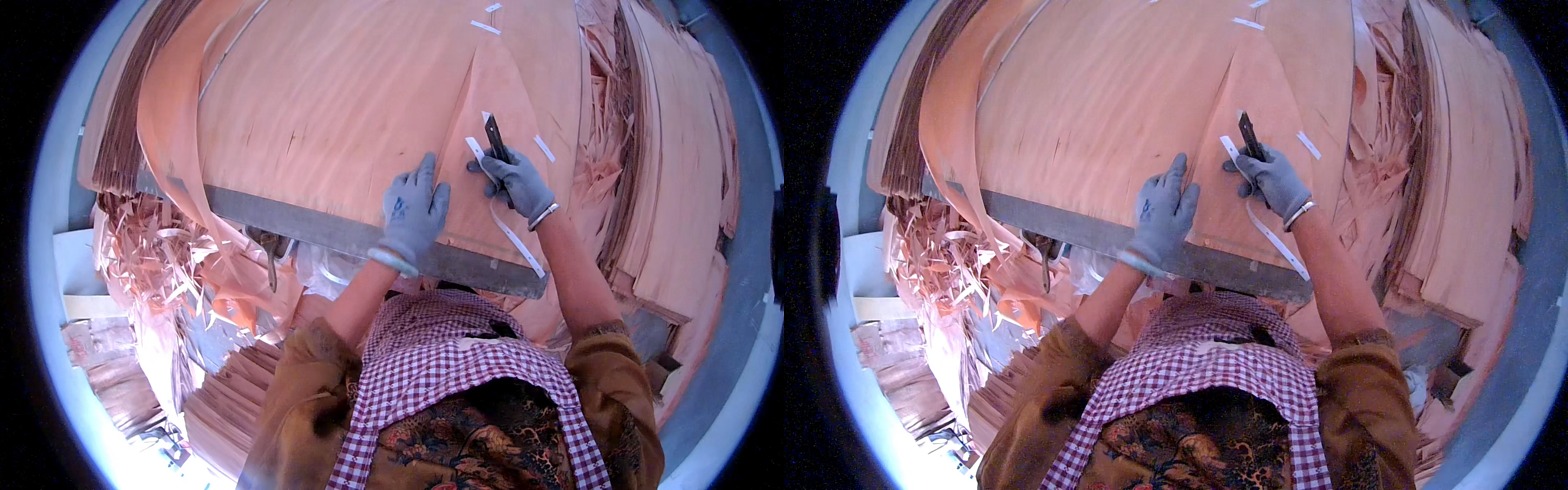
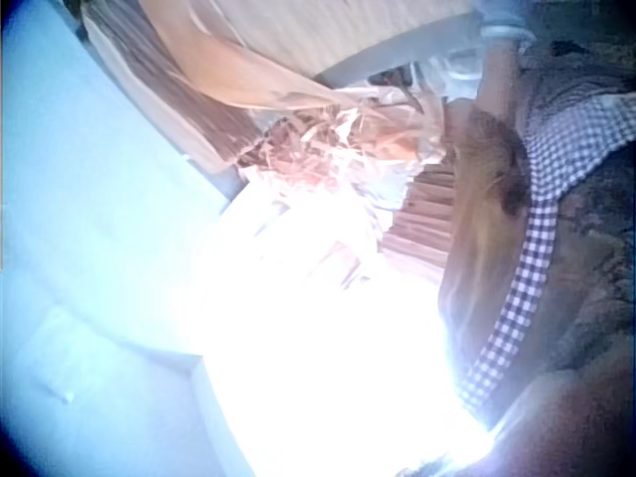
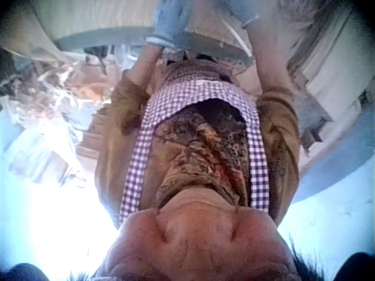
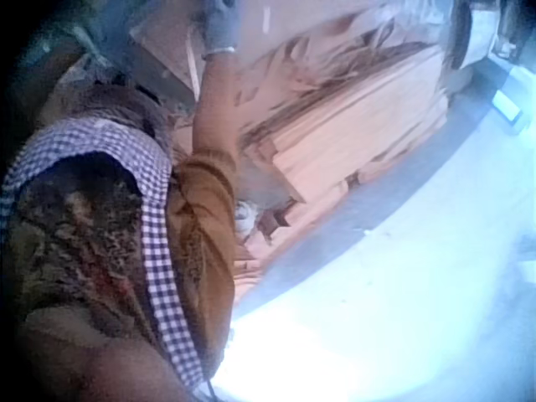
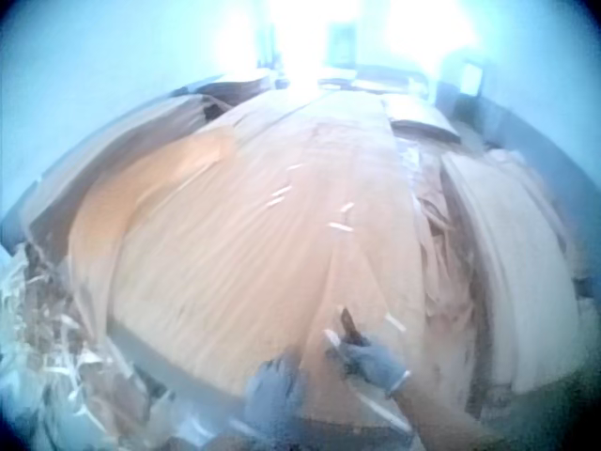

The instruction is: The person cuts thin strips of wood veneer using a utility knife while wearing gloves and an apron.

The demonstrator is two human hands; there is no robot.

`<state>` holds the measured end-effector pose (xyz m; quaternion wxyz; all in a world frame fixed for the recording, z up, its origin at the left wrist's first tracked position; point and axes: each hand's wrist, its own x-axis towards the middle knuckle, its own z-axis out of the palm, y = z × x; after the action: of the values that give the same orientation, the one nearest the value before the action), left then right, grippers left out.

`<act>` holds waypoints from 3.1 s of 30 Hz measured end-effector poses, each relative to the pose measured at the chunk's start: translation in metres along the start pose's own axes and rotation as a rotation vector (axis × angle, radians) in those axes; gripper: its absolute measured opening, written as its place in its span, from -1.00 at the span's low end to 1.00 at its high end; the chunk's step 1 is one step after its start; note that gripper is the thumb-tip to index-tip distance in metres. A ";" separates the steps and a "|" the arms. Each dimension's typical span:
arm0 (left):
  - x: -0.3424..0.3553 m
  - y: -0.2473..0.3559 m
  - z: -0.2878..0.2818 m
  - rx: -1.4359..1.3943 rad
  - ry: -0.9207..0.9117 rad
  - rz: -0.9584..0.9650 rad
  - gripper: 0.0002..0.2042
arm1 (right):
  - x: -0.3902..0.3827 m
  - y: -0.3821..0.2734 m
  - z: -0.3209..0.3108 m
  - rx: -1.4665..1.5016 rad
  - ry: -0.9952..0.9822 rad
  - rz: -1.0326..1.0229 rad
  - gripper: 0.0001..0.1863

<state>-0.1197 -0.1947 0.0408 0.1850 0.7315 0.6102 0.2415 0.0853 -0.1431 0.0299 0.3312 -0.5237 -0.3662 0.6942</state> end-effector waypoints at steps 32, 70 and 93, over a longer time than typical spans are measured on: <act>-0.079 -0.039 0.006 0.077 0.163 -0.165 -0.47 | -0.008 0.015 0.060 -0.595 -0.352 0.098 -0.82; 0.053 -0.026 0.024 0.312 0.011 0.375 -0.52 | 0.079 -0.024 0.011 -0.635 -0.040 -0.058 -0.75; 0.085 -0.012 0.019 0.358 -0.190 0.344 -0.54 | 0.131 -0.111 -0.107 -0.423 0.076 -0.099 -0.87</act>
<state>-0.1065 -0.1089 0.0292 0.0653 0.8650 0.4896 0.0882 0.1672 0.0415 0.0421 0.2612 -0.5887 -0.5164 0.5644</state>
